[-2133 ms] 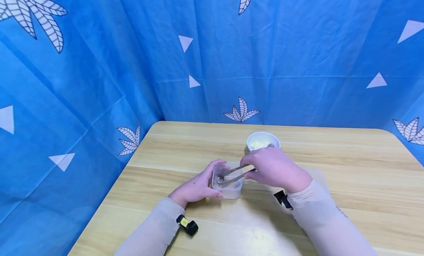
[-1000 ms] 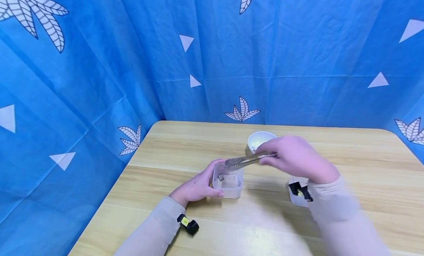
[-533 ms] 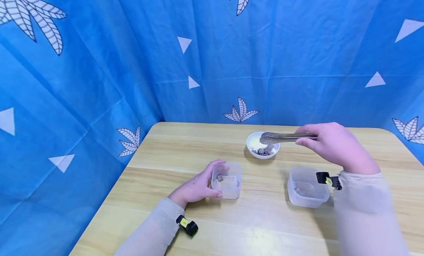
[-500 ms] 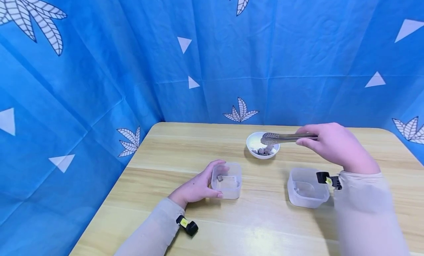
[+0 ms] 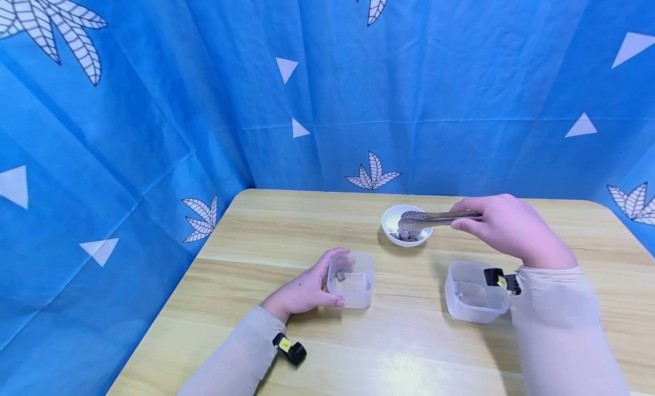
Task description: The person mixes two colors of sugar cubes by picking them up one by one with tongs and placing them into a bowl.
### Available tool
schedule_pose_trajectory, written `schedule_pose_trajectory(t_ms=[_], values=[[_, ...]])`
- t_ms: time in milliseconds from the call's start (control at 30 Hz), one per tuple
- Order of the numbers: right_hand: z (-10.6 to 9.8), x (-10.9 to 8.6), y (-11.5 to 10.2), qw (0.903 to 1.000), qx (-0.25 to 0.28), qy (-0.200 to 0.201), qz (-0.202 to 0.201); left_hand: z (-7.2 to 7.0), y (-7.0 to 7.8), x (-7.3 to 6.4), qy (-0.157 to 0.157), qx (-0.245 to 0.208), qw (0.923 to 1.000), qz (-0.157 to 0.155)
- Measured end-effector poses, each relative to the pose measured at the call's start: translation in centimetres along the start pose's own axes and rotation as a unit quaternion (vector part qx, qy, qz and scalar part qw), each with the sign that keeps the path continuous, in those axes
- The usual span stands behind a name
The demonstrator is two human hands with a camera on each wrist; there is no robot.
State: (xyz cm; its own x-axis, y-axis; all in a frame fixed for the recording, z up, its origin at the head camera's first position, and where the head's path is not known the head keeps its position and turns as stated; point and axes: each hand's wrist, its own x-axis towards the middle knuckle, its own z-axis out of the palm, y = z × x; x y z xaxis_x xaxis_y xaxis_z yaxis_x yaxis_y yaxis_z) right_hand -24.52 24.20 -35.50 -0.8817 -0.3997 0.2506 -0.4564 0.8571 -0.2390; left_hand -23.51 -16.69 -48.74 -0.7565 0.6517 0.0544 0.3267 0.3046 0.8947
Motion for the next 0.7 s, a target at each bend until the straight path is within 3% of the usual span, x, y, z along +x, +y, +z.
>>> schedule_pose_trajectory(t_ms=[300, 700], values=[[-0.4, -0.2, -1.1, 0.9998, 0.008, 0.008, -0.013, -0.1, 0.0, 0.1, 0.001, 0.010, 0.9999, 0.001], [0.9, 0.5, -5.9, 0.9877, 0.011, 0.038, -0.151, 0.0, 0.1, 0.1, -0.002, 0.005, 1.0000, 0.002]])
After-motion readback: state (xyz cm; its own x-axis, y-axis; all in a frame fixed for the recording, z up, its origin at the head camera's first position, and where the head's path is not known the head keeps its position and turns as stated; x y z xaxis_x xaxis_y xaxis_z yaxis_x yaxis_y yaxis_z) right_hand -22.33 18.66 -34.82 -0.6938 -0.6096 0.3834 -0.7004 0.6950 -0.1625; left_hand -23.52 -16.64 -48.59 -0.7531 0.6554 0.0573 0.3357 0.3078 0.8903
